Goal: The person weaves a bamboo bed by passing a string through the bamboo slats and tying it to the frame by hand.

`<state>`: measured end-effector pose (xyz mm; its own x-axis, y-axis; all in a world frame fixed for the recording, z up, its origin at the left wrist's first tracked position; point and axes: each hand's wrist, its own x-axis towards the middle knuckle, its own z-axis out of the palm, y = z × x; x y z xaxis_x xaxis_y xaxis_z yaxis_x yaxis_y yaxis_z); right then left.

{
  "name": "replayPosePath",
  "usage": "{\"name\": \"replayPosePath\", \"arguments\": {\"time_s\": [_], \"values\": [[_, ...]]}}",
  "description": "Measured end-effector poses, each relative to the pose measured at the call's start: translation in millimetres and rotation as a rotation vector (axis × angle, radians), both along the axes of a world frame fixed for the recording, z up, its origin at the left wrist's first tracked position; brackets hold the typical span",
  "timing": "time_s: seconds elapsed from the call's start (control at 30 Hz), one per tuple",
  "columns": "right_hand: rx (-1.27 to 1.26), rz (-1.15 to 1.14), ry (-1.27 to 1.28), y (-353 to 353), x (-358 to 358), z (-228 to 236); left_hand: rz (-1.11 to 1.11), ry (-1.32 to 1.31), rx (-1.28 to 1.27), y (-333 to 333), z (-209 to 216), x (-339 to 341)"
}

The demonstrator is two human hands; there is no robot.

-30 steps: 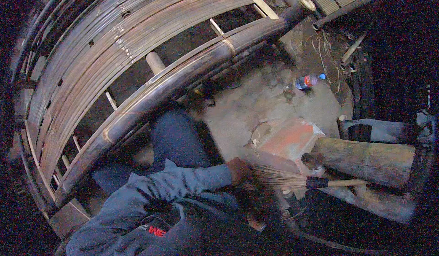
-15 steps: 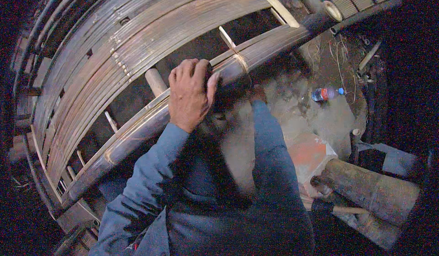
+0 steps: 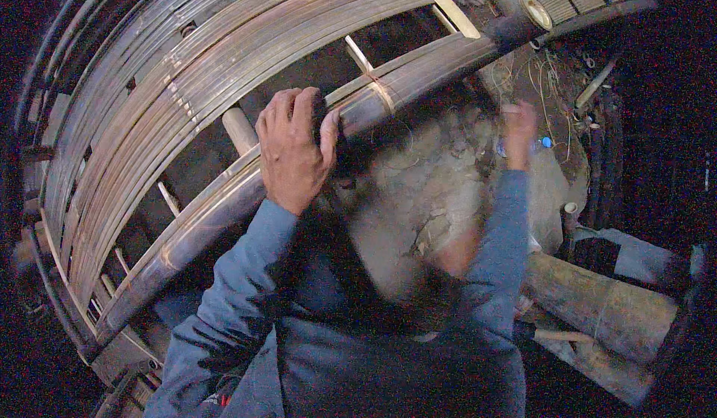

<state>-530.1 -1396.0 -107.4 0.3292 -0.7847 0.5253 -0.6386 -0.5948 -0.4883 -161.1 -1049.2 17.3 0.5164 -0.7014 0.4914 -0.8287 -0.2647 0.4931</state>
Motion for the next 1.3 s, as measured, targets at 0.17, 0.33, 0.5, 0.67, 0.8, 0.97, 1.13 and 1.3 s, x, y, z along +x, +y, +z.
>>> {"name": "replayPosePath", "arguments": {"time_s": [0.17,0.33,0.5,0.67,0.8,0.97,1.13,1.3], "values": [[0.628,-0.316,0.326,91.2,99.3,-141.1,-0.063,0.067,-0.075,-1.9,-0.2,-2.1],[0.53,-0.194,0.686,121.7,158.5,-239.2,0.004,-0.006,0.049,2.1,-1.0,2.6],[0.173,-0.003,0.868,90.0,81.1,-297.3,-0.019,-0.003,0.084,-4.3,1.1,-4.8],[-0.292,-0.638,0.641,-93.6,-168.9,-111.0,-0.102,0.101,0.0,-9.1,7.1,-17.2],[-0.207,-0.626,0.167,-72.4,-11.1,4.0,0.082,-0.082,0.132,6.3,1.3,2.6],[0.521,0.233,-0.107,101.1,105.9,32.0,-0.018,-0.105,0.156,0.6,6.7,-7.1],[1.315,0.562,-0.495,216.7,179.3,55.8,-0.083,-0.119,0.275,7.0,1.3,-4.0],[0.794,0.696,-0.647,150.0,92.7,129.8,-0.099,-0.058,0.283,5.8,9.7,-7.8]]}}
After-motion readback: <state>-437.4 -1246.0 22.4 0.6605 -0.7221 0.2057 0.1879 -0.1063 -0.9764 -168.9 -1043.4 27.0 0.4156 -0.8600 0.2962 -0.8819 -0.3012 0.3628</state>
